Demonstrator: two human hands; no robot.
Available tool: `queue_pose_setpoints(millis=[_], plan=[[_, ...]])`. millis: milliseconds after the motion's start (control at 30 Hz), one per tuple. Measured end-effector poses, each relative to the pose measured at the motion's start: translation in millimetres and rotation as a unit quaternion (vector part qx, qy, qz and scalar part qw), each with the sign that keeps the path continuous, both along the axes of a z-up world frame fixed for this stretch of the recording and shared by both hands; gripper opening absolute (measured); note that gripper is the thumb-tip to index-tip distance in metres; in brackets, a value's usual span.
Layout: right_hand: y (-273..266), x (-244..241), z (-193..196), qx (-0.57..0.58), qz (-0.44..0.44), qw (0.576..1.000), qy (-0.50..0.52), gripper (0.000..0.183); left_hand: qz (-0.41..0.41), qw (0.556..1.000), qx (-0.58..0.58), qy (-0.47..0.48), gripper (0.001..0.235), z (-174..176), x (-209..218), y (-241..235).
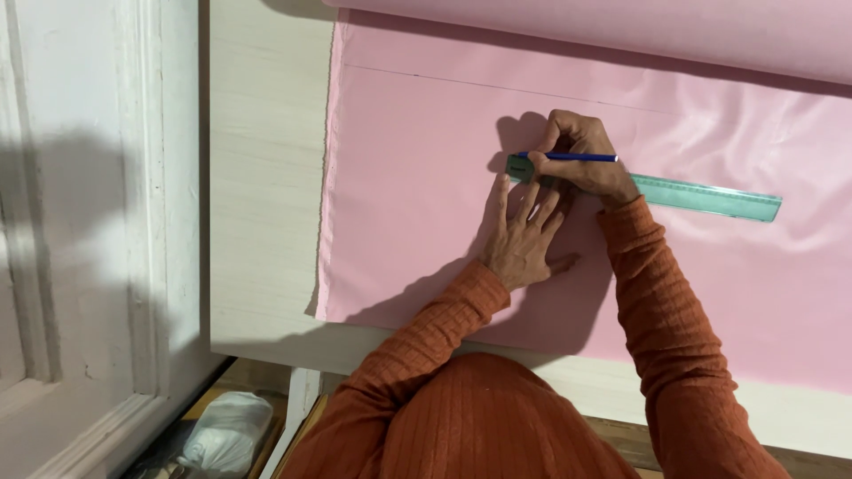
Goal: Marking lines on a roll of pink leather using a ruler and a pen on a cutting table.
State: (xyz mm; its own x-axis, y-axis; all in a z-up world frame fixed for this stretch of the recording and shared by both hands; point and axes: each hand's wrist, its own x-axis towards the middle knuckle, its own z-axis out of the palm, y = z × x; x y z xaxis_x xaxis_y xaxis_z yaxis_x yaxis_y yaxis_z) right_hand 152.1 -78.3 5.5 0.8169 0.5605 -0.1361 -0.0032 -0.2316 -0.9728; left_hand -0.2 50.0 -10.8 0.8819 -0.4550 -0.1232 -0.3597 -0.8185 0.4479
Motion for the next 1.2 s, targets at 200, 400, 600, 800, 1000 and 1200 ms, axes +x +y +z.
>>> queue_pose_setpoints(millis=[200,400,600,800,1000,1200], plan=[[-3.3,1.0,-5.6,0.001,0.007,1.000,-0.013,0.018,-0.009,1.000,0.026,-0.012,0.072,3.2,1.0,2.1],[0.0,0.5,-2.8,0.008,-0.001,1.000,-0.002,0.015,-0.004,0.998,0.057,-0.002,0.076,15.2,4.8,3.4],[-3.8,1.5,-6.9,0.005,-0.006,1.000,-0.012,0.017,-0.003,0.997,0.073,-0.002,0.080,12.7,4.0,0.8],[-4.4,2.5,-11.7,0.010,-0.007,1.000,-0.013,0.017,-0.008,0.997,0.079,0.012,0.082,18.2,6.1,2.4],[-2.1,3.2,-9.7,0.016,-0.010,1.000,-0.005,0.017,-0.016,0.997,0.063,0.033,0.087,10.3,5.1,0.3],[-4.1,3.8,-13.9,0.000,-0.014,1.000,-0.010,0.019,-0.015,0.998,0.064,0.015,0.071,15.8,4.6,2.9]])
